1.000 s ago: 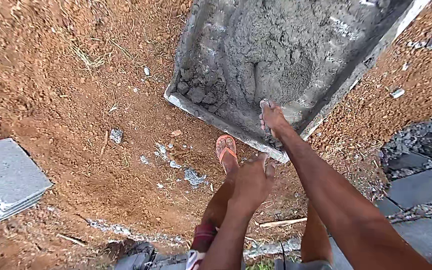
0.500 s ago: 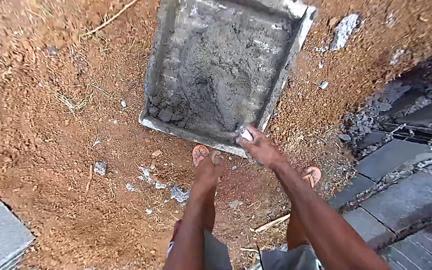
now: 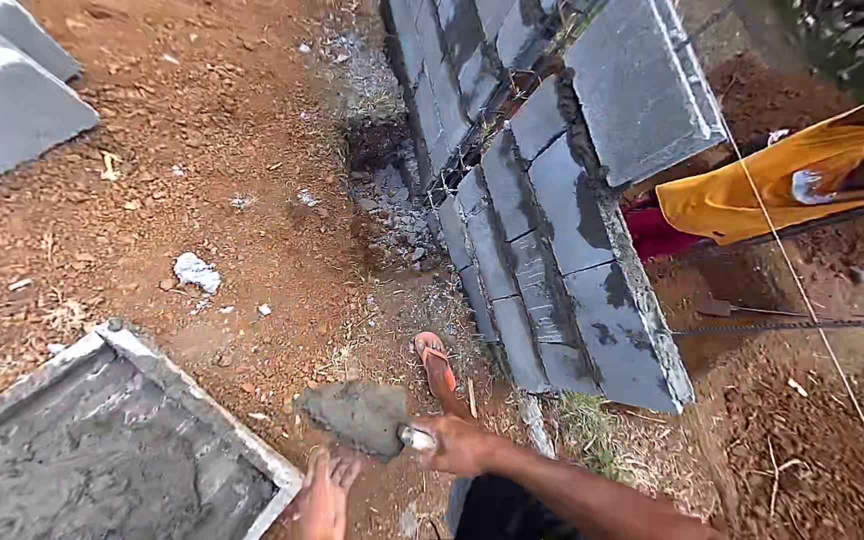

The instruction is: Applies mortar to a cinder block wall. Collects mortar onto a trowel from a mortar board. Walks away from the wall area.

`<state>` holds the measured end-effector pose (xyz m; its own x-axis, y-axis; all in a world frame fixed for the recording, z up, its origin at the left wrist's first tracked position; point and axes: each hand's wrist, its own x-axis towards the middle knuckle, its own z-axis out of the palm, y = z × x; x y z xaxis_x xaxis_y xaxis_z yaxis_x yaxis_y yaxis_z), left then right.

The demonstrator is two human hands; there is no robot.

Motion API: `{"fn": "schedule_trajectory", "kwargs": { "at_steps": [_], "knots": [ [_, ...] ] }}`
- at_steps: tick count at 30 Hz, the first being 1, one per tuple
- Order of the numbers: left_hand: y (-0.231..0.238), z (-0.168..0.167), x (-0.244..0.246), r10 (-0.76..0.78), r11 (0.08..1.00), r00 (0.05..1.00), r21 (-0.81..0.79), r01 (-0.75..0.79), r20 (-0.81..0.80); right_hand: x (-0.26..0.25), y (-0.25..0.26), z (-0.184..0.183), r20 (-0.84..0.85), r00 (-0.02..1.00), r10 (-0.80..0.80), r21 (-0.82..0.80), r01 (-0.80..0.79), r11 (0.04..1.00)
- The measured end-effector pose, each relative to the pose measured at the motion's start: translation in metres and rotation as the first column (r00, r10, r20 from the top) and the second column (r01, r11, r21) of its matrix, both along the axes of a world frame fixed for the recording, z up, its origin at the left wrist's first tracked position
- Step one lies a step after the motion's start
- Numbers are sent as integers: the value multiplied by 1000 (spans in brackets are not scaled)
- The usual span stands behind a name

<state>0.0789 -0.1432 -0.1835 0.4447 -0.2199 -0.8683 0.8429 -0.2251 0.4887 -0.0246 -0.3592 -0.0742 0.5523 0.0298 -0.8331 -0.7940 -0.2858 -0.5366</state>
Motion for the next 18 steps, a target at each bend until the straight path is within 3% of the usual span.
{"fn": "schedule_trajectory", "kwargs": {
  "at_steps": [5, 10, 13, 16, 18],
  "knots": [
    [-192, 70, -47, -302, 944, 950, -161, 287, -76, -115, -113, 63, -55, 926, -372, -84, 367, 926],
    [-348, 123, -128, -628, 744, 774, -351, 569, -77, -209, -214, 123, -104, 783, -614, -275, 570, 774],
    [-427, 148, -175, -708, 638, 705, -464, 614, -42, -247, -272, 155, -99, 693, -714, -389, 633, 669],
    [-496, 168, -209, -703, 616, 711, -519, 592, -23, -263, -330, 181, -109, 618, -778, -482, 652, 585],
    [-538, 177, -225, -701, 615, 712, -533, 582, -32, -264, -370, 195, -125, 626, -770, -554, 599, 578]
  ]
}}
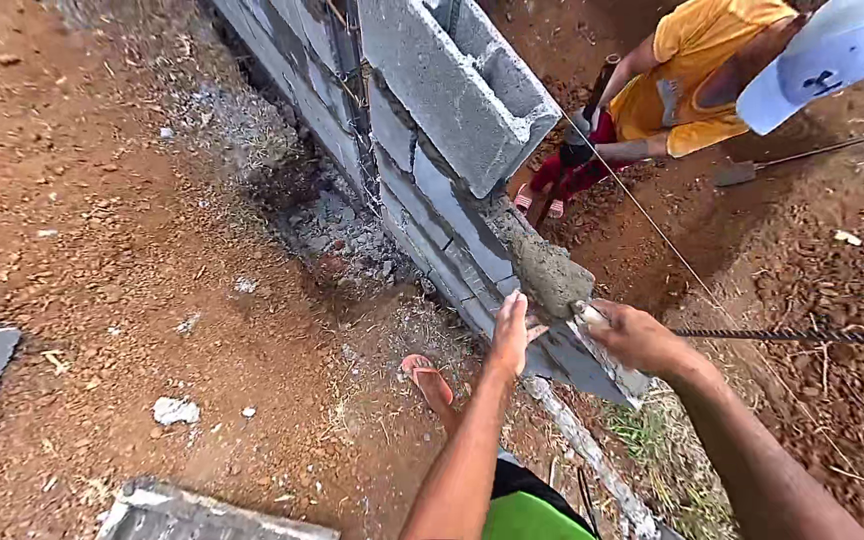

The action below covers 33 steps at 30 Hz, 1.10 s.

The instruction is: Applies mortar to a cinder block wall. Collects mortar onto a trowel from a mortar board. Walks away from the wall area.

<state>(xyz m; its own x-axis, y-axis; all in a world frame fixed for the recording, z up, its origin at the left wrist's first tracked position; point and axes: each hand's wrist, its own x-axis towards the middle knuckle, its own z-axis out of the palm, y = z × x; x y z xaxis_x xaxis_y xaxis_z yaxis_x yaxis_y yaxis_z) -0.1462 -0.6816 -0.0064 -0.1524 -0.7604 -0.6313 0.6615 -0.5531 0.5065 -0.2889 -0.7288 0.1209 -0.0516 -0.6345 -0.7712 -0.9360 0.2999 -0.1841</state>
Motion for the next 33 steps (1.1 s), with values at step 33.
{"fn": "schedule_trajectory", "kwargs": {
  "at_steps": [33],
  "knots": [
    [-169, -23, 5, 391, 886, 919, 249, -391, 53, -1, -24, -65, -116, 990, -76, -373, 28, 927]
  ]
}}
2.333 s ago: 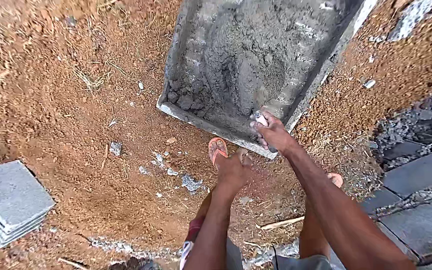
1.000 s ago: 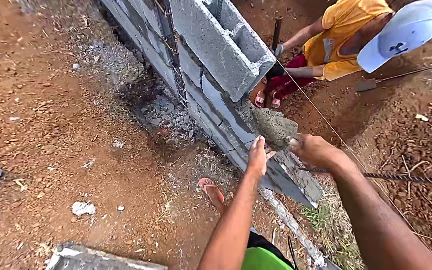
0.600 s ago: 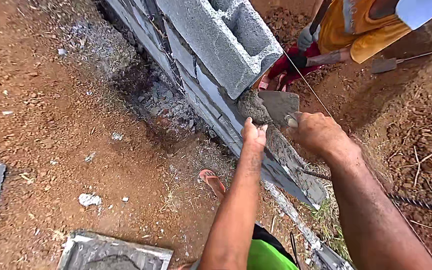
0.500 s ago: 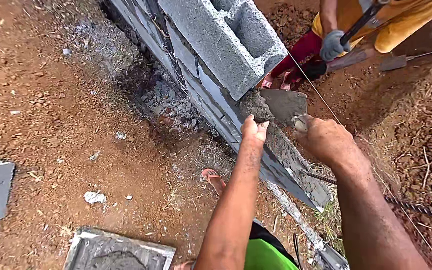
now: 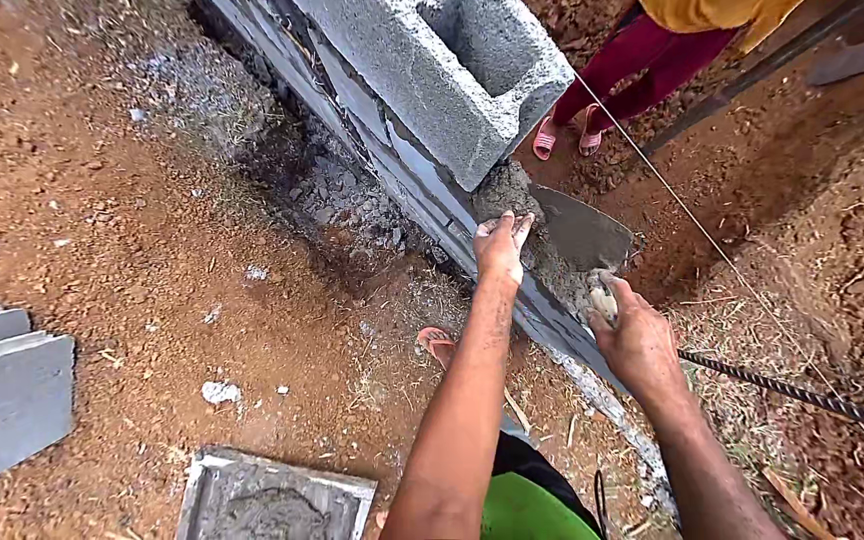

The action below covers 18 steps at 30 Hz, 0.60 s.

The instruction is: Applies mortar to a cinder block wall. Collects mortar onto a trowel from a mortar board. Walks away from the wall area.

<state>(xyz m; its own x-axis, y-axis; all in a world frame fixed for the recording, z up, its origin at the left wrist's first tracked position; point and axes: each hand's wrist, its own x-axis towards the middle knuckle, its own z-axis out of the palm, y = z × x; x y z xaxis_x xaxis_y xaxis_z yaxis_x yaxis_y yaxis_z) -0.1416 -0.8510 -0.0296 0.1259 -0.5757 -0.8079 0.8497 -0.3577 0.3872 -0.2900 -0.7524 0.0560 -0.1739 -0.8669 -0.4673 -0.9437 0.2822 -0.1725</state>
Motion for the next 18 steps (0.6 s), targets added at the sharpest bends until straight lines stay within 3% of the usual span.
{"fn": "schedule_trajectory", "kwargs": {
  "at_steps": [3, 7, 10, 14, 18],
  "knots": [
    [26, -2, 11, -181, 979, 975, -69, 190, 129, -7, 16, -6, 59, 998, -33, -58, 36, 998],
    [55, -20, 25, -360, 925, 864, 15, 379, 353, -14, 29, -2, 4, 999, -51, -15, 51, 999],
    [59, -36, 27, -484, 847, 769, 1, 532, 417, -11, 36, -3, -42, 999, -6, 8, 6, 1000],
    [74, -49, 39, -532, 790, 728, -55, 610, 433, -11, 40, -5, -80, 997, 6, -108, -14, 994],
    [104, -67, 48, -528, 777, 684, -40, 629, 504, -4, -8, -22, -147, 989, 1, -61, -10, 998]
  ]
}}
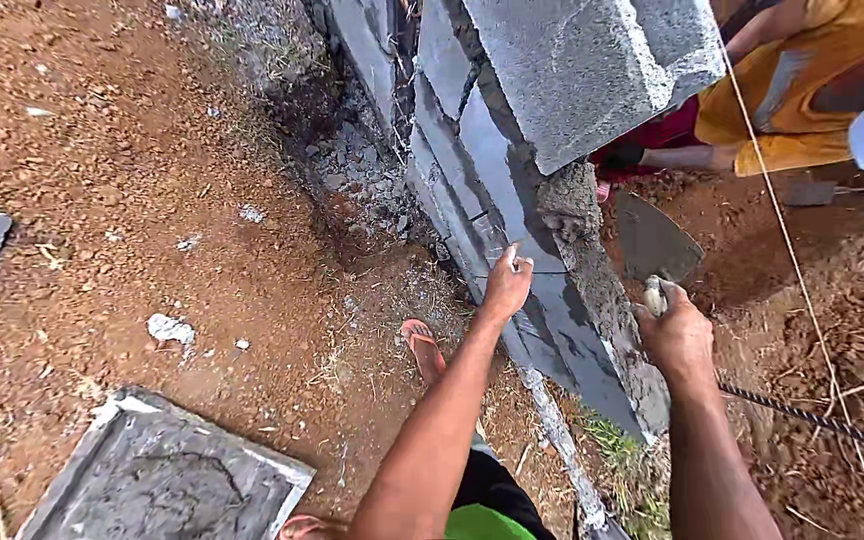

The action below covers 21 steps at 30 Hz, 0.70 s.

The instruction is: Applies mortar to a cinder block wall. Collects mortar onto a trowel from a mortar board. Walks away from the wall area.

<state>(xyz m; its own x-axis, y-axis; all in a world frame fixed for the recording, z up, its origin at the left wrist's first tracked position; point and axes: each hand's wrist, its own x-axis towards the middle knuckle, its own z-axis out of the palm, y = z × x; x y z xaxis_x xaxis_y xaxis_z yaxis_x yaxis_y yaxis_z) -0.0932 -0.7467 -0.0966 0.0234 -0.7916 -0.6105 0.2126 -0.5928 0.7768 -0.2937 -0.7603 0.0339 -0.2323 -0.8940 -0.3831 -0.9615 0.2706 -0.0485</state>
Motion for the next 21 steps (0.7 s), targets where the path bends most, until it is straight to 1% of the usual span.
{"fn": "schedule_trajectory", "kwargs": {
  "at_steps": [1, 3, 6, 8, 11, 14, 16, 19, 21],
  "knots": [
    [-3, -2, -2, 14, 1000, 1000, -24, -14, 8, 5, -18, -4, -14, 1000, 14, 19, -13, 1000],
    [-25, -3, -8, 82, 994, 997, -79, -81, 2, 18, -57, -5, -30, 998, 59, 77, -56, 995],
    [-51, -2, -27, 205, 968, 979, -146, -203, -1, 30, -96, -6, -11, 991, 132, 157, -129, 979],
    [-62, 9, -42, 256, 959, 966, -131, -251, 27, 29, -107, -6, 26, 983, 184, 156, -186, 970],
    [-75, 32, -59, 295, 953, 954, -89, -290, 58, 30, -88, 5, 48, 979, 196, 92, -200, 976],
    [-70, 60, -70, 224, 973, 959, -96, -210, 174, 31, -47, 17, 70, 986, 151, 38, -154, 987],
    [-69, 74, -75, 149, 987, 960, -100, -129, 238, 30, -20, 16, 100, 988, 115, -8, -115, 993],
    [-69, 85, -80, 0, 995, 932, -92, 36, 362, 27, 15, 0, 156, 983, 93, -148, -70, 987],
    [-63, 84, -85, -85, 983, 882, -105, 150, 464, 21, 36, -15, 186, 979, 85, -235, -39, 971]
  ]
}}
